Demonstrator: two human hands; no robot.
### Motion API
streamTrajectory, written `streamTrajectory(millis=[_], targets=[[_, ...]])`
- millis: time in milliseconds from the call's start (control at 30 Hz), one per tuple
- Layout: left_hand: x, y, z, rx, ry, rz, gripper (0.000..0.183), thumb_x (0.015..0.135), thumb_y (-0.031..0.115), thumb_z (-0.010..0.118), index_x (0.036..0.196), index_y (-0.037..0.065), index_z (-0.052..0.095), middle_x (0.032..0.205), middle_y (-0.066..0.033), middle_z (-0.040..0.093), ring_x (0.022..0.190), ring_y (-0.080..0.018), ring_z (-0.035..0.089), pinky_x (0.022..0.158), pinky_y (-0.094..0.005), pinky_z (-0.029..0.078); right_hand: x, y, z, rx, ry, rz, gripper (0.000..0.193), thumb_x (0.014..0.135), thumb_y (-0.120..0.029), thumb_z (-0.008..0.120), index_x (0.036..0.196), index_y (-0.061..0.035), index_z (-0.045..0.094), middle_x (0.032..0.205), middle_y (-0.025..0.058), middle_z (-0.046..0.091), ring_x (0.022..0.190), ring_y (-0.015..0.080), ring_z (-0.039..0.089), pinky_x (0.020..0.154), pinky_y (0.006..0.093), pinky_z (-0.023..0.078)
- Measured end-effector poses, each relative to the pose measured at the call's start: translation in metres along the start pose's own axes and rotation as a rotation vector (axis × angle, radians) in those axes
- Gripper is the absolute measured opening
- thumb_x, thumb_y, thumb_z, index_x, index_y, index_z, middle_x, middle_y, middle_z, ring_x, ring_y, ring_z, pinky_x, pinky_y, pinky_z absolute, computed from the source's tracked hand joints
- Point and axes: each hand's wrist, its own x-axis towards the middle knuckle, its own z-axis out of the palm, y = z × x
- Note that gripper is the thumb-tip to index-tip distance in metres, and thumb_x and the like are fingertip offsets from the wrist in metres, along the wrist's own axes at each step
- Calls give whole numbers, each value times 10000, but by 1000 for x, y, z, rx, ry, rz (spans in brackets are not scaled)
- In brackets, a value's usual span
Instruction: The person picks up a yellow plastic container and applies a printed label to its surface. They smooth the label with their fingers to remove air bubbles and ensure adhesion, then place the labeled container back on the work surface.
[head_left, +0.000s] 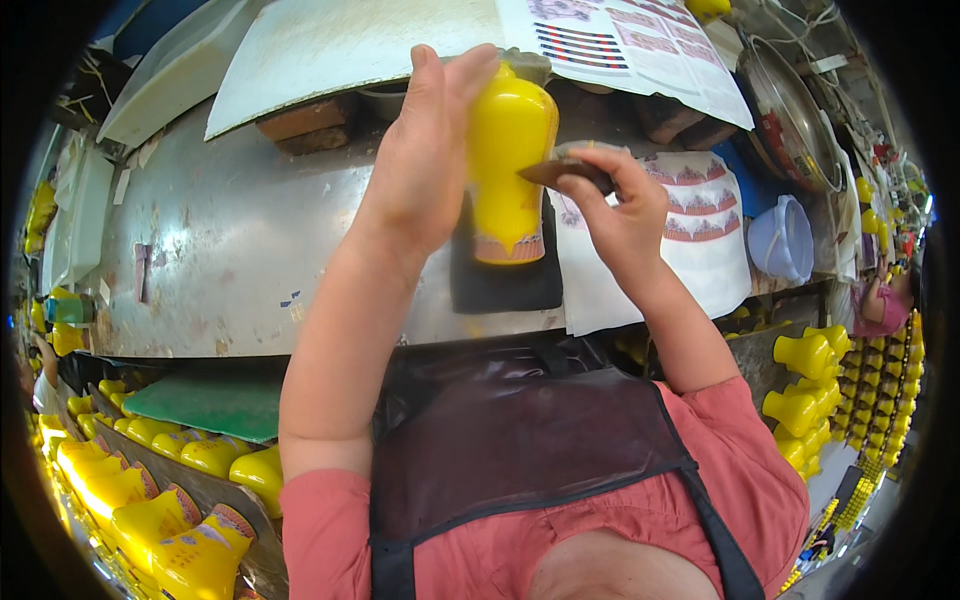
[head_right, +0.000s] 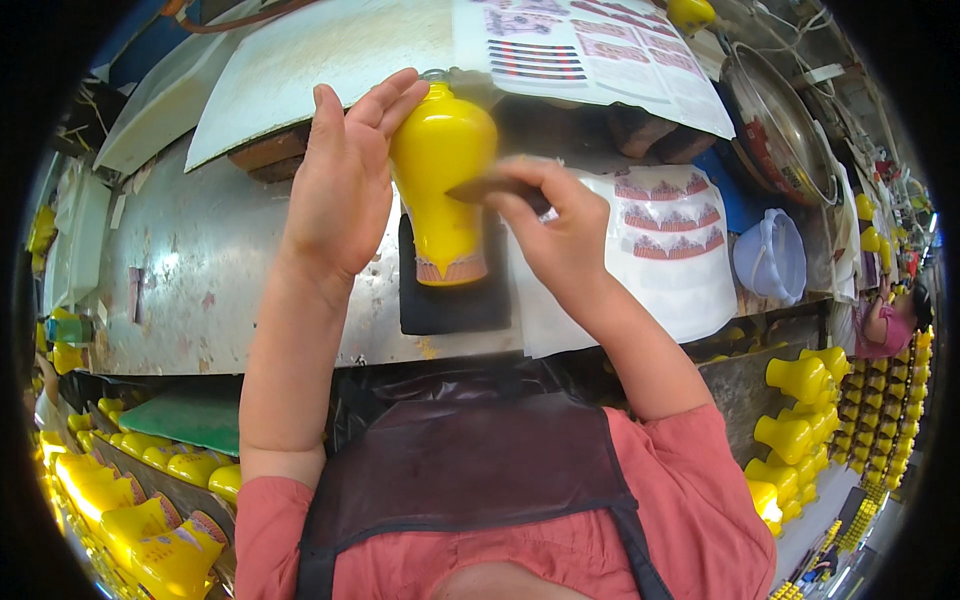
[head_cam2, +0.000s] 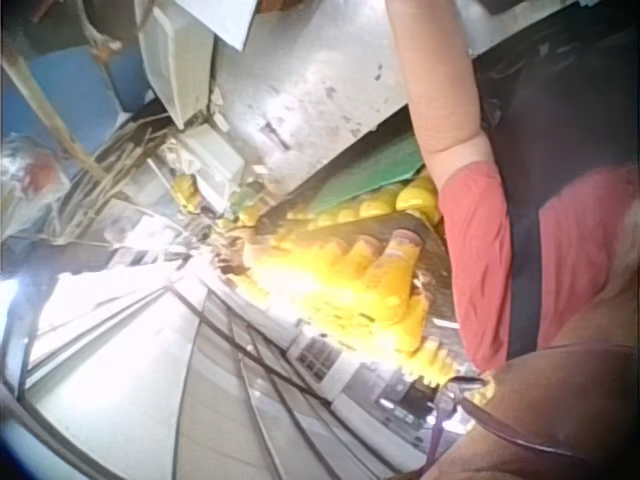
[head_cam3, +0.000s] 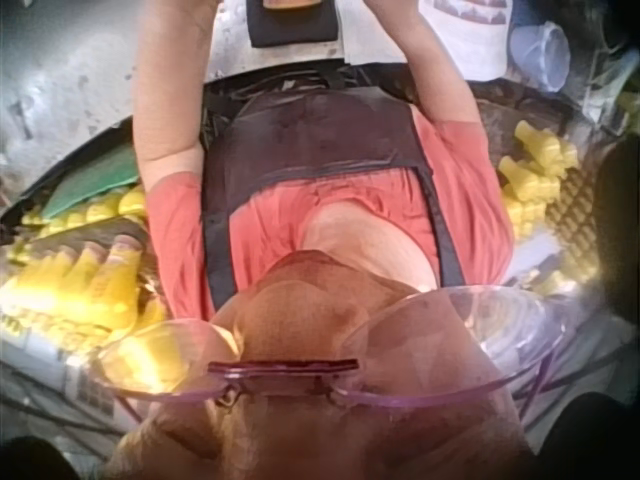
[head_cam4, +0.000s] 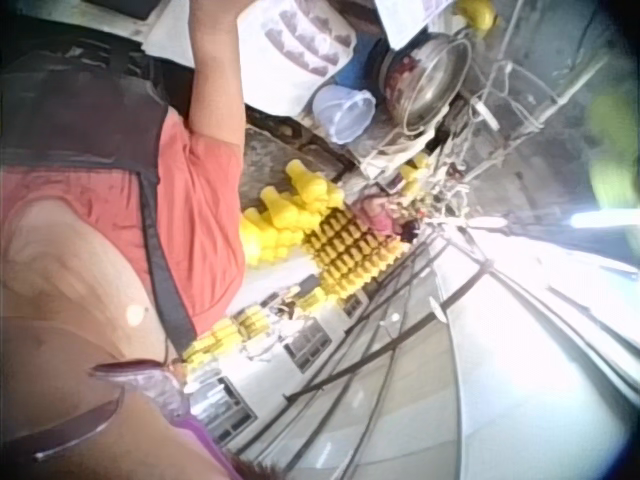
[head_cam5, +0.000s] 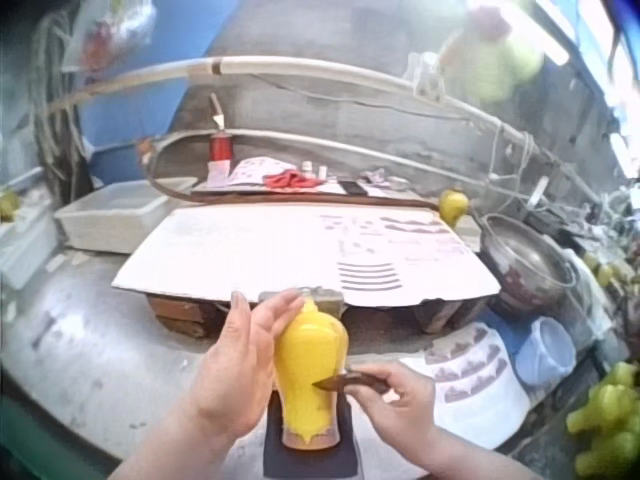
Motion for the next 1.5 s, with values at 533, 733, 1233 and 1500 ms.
streamTrajectory(millis=[533,733,1233,1500], targets=[[0,-58,-11,80,174,41,537,1124,411,392,1555,116,267,1411,-120,517,1272,-210,537,1089,-358,440,10,3,-11,273,-348,586,501,976,-182,607,1454,-59,523,832,1,616,677,29,534,594,203,434],[-7,-59,-7,83,193,55,521,1130,385,371,1553,93,287,1464,-120,490,1343,-234,502,1145,-406,405,4,10,0,205,-343,486,678,947,-218,653,1555,-50,407,900,25,578,716,61,479,635,218,417],[-11,-53,-7,110,116,79,600,1132,446,312,1609,110,175,1487,-135,474,1350,-243,503,1154,-388,391,3,24,4,178,-375,440,756,948,-231,675,1595,-30,341,1052,54,602,814,69,513,726,233,462],[-11,-52,-7,159,105,86,633,1126,473,311,1614,98,159,1490,-141,476,1349,-245,509,1151,-381,389,1,33,8,292,-381,433,725,959,-167,662,1585,-11,332,1476,185,512,1240,209,574,1022,327,487]])
